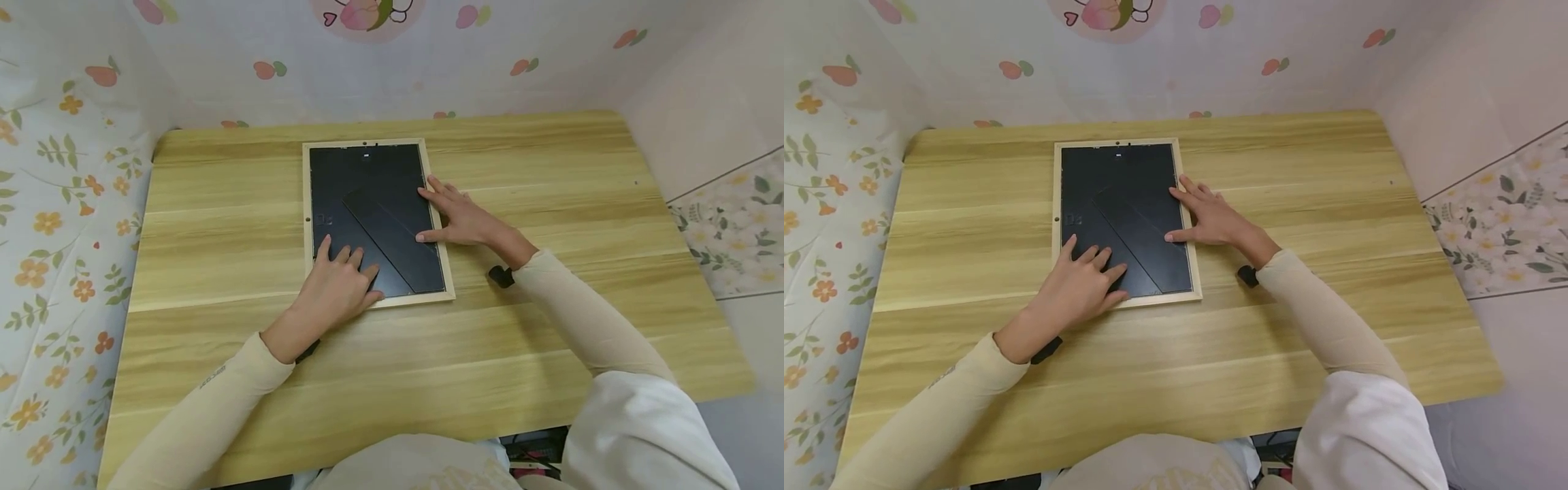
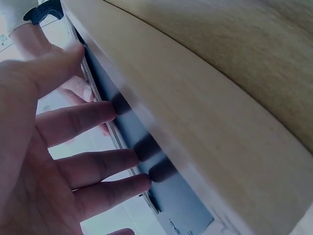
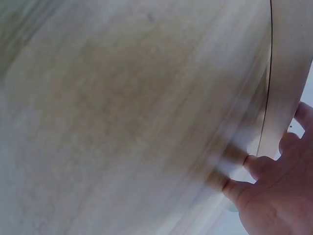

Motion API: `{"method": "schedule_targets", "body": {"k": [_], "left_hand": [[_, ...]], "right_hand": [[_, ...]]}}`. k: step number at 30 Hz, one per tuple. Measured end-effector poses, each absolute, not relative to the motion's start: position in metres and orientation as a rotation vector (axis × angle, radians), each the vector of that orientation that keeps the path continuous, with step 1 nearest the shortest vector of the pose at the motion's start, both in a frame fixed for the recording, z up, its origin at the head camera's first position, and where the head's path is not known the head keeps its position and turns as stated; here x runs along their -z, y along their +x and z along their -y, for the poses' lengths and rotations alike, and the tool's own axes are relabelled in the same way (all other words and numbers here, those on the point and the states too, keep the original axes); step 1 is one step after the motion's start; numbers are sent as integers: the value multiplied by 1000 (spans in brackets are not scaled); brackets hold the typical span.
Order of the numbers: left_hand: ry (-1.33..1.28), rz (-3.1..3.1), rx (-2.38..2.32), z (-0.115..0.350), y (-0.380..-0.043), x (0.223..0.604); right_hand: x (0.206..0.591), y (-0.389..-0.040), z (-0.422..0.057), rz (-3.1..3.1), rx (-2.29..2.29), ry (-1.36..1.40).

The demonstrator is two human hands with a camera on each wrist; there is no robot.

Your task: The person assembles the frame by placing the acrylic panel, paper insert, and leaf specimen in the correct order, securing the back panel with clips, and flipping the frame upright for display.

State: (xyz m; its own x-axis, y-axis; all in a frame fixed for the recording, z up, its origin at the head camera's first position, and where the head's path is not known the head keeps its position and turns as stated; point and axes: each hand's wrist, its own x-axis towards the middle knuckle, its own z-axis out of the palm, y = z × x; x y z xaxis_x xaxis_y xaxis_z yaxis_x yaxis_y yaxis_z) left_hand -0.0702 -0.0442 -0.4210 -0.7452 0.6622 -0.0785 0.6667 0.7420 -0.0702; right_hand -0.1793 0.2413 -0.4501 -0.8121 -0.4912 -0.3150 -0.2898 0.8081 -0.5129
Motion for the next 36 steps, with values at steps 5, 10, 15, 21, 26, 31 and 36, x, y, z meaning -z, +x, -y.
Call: {"method": "schedule_targets", "body": {"k": [5, 10, 15, 21, 26, 31, 36], "left_hand": [[1090, -2856, 149, 45, -68, 422], [1076, -2848, 136, 46, -67, 423], [1046, -2834, 96, 44, -67, 422], [1028, -2821, 65, 42, -66, 422], [1021, -2831, 66, 40, -66, 422], [1001, -2831, 54, 40, -66, 422], [978, -2842, 49, 39, -65, 423]], "right_hand": [[452, -177, -240, -2554, 628, -575], [453, -177, -239, -2564, 627, -572], [453, -177, -239, -2568, 618, -564], [451, -177, -238, -2572, 618, -567], [450, -177, -239, -2567, 623, -560], [450, -177, -238, -2563, 631, -559], [452, -178, -239, -2570, 620, -557]]}}
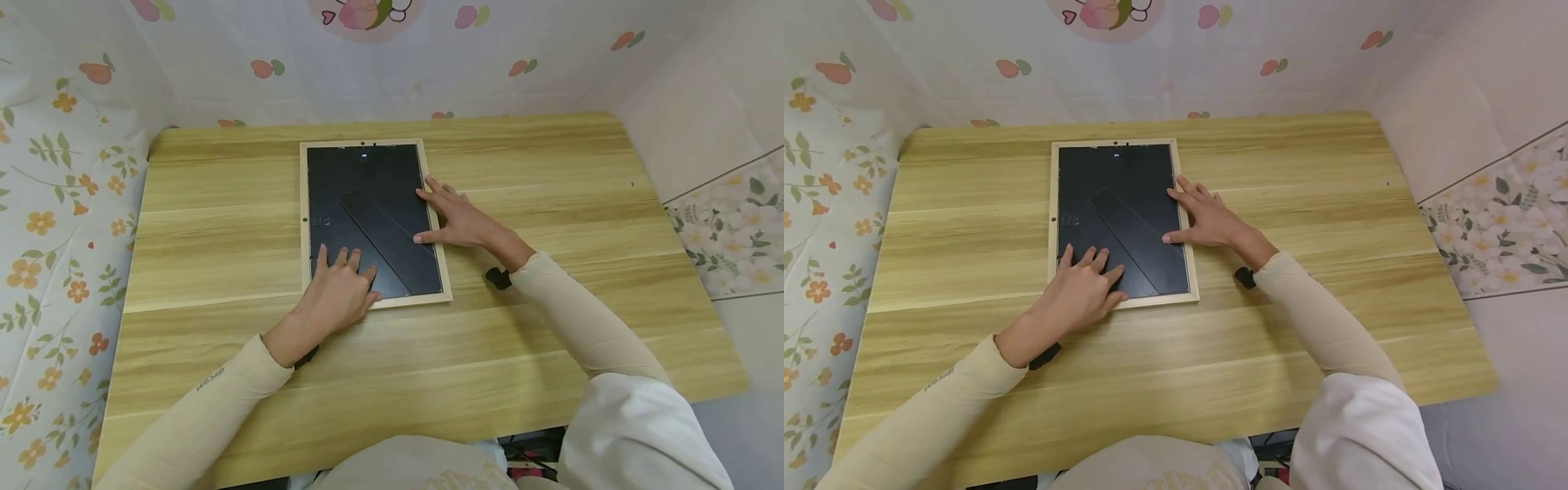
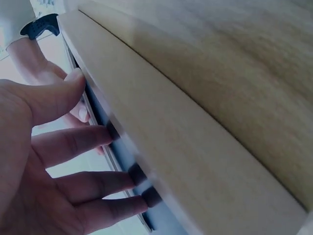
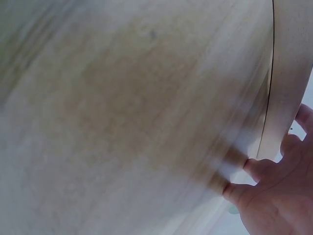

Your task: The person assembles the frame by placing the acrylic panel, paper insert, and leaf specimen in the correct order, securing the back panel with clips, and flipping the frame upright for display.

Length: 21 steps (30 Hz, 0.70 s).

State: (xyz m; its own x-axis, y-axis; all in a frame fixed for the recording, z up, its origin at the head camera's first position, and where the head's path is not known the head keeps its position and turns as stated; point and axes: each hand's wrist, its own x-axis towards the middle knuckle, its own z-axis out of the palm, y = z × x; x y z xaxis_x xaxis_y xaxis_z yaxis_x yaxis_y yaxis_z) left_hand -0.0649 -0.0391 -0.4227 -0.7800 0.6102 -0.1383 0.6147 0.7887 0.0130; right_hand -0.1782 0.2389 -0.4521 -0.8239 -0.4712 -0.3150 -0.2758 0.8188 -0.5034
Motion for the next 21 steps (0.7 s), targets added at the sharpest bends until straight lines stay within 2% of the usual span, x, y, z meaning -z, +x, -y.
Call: {"method": "schedule_targets", "body": {"k": [21], "left_hand": [[891, -2952, -52, 35, -61, 429]], "right_hand": [[451, -179, -238, -2569, 634, -567]]}}
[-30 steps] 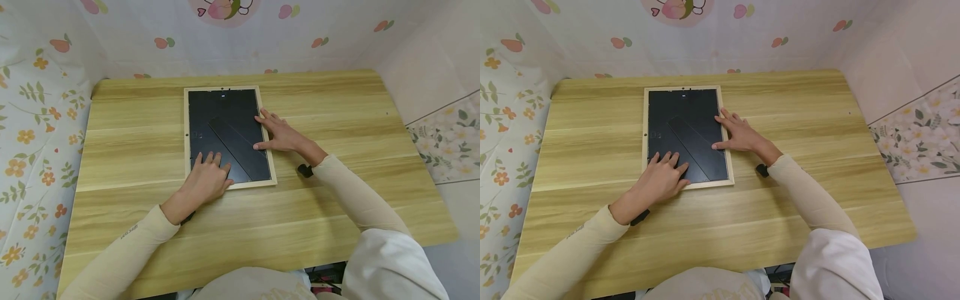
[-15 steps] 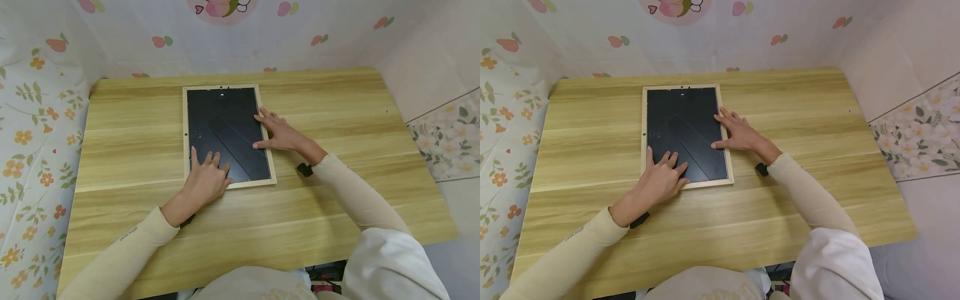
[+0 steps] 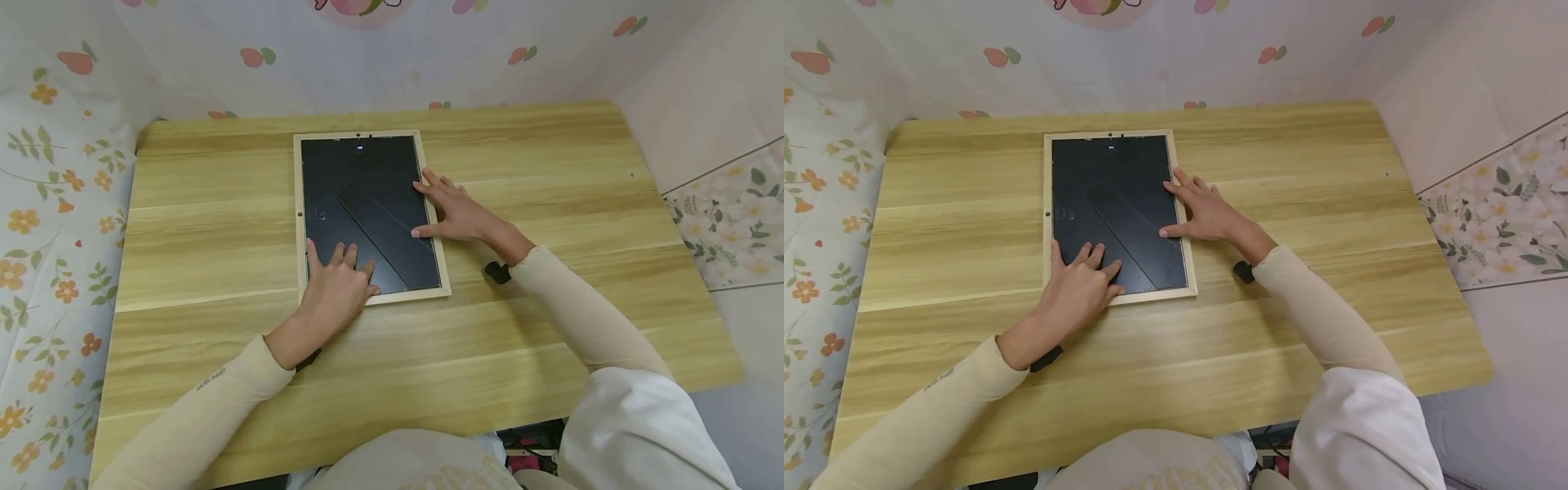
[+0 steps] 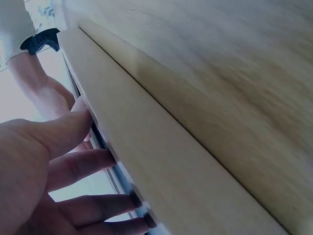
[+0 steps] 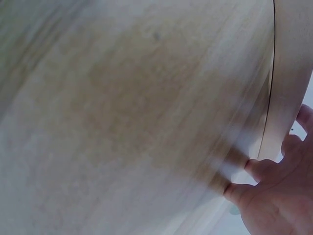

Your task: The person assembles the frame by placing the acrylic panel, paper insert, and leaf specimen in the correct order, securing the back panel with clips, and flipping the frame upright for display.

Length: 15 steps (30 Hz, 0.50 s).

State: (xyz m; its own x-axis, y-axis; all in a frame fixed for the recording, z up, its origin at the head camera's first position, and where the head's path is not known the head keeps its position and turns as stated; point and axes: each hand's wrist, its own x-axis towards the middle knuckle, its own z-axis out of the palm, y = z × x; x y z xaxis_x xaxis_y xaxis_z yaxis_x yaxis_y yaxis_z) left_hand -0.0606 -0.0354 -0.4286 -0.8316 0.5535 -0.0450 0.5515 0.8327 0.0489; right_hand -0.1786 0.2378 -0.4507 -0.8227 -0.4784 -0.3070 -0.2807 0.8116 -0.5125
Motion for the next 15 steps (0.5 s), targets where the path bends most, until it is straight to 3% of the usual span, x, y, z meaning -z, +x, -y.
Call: {"method": "schedule_targets", "body": {"k": [15], "left_hand": [[939, -2963, -98, 42, -63, 430]], "right_hand": [[450, -180, -238, -2542, 637, -557]]}}
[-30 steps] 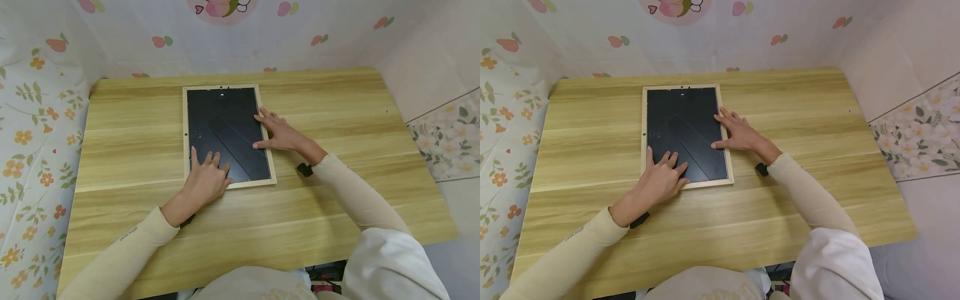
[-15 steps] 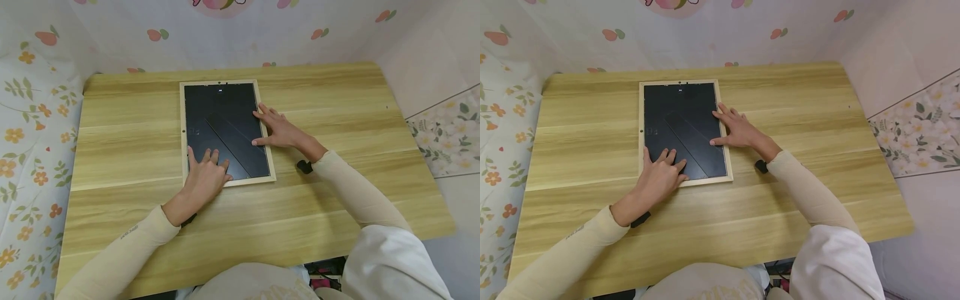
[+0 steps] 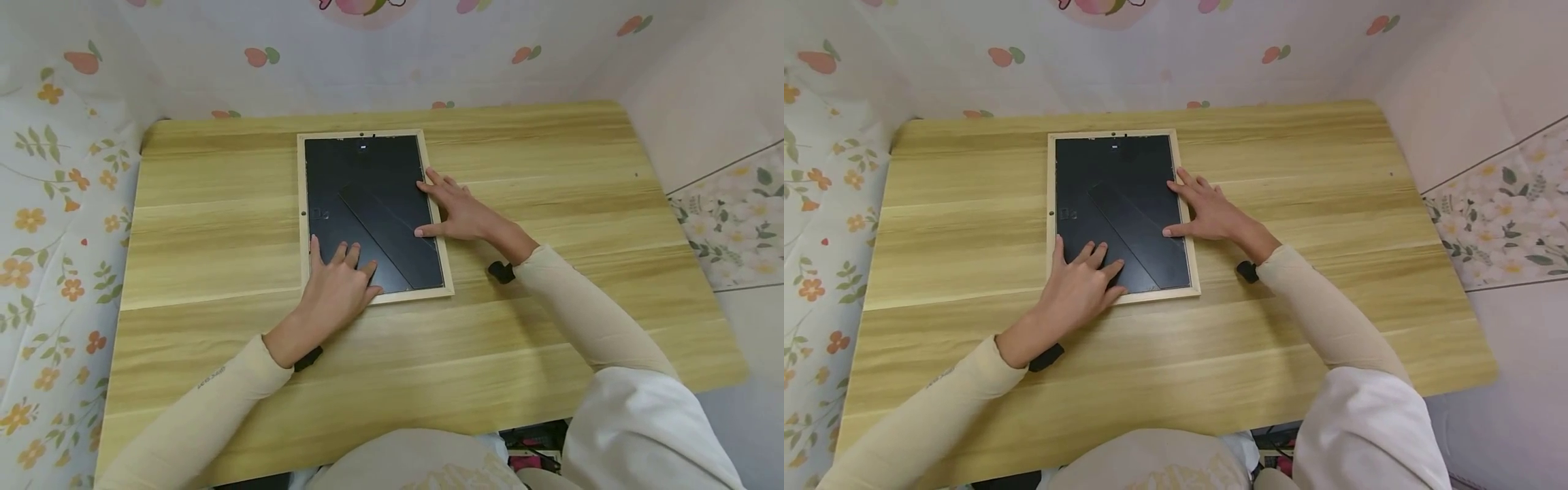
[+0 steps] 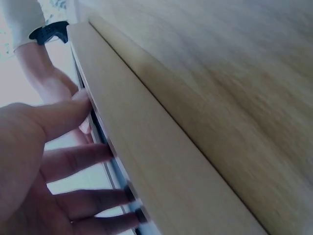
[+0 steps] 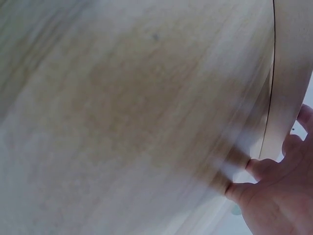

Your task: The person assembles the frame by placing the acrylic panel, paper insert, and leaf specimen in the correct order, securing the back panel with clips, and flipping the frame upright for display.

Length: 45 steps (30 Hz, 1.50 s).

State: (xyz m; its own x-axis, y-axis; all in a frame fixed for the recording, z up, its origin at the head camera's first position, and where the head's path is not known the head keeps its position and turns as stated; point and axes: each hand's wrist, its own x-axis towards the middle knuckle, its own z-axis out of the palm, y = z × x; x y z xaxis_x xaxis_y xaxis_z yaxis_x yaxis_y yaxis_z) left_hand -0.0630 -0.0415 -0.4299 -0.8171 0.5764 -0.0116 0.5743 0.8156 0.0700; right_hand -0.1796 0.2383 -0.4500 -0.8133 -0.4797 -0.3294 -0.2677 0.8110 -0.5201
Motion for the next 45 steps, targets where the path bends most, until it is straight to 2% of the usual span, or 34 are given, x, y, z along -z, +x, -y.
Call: {"method": "schedule_targets", "body": {"k": [21, 45], "left_hand": [[1031, -2945, -107, 52, -63, 432], [987, -2902, -29, 47, -61, 427]], "right_hand": [[451, -177, -244, -2516, 657, -573], [452, -187, -266, -2396, 716, -802]]}}
